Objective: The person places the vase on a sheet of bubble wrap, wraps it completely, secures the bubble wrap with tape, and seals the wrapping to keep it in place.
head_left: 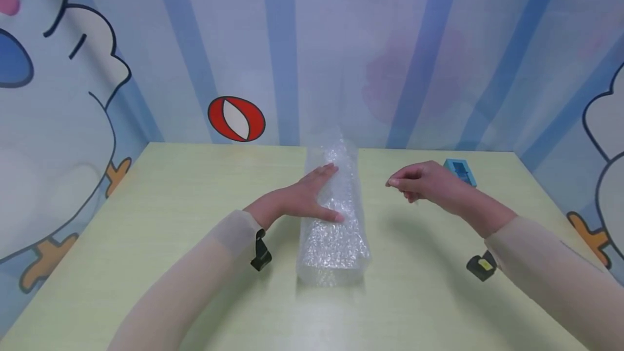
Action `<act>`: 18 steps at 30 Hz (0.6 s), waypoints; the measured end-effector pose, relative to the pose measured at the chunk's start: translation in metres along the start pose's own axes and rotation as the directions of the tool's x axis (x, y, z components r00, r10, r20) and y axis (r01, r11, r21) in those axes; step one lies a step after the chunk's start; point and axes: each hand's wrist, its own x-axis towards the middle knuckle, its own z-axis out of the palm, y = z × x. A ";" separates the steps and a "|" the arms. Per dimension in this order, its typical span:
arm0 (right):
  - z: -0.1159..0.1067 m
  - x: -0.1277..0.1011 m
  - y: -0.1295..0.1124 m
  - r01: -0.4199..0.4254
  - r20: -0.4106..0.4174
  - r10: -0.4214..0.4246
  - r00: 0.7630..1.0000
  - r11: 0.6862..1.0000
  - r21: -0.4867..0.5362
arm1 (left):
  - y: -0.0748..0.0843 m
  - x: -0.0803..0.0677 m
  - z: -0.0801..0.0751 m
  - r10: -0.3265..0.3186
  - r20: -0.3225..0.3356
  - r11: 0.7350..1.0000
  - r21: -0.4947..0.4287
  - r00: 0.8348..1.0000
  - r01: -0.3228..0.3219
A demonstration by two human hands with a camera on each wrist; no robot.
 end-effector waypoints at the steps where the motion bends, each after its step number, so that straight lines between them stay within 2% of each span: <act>1: 0.001 0.003 -0.003 0.005 0.004 -0.005 1.000 1.000 -0.001 | 0.000 0.000 0.000 -0.001 -0.001 1.000 0.000 1.000 0.001; 12: 0.005 0.030 -0.032 0.028 0.019 -0.027 0.999 0.999 -0.037 | -0.001 0.002 0.001 -0.017 -0.002 1.000 0.002 1.000 0.017; 18: 0.011 0.041 -0.045 0.047 0.050 -0.046 0.998 0.999 -0.021 | 0.000 0.002 0.000 -0.014 0.002 1.000 -0.005 1.000 0.014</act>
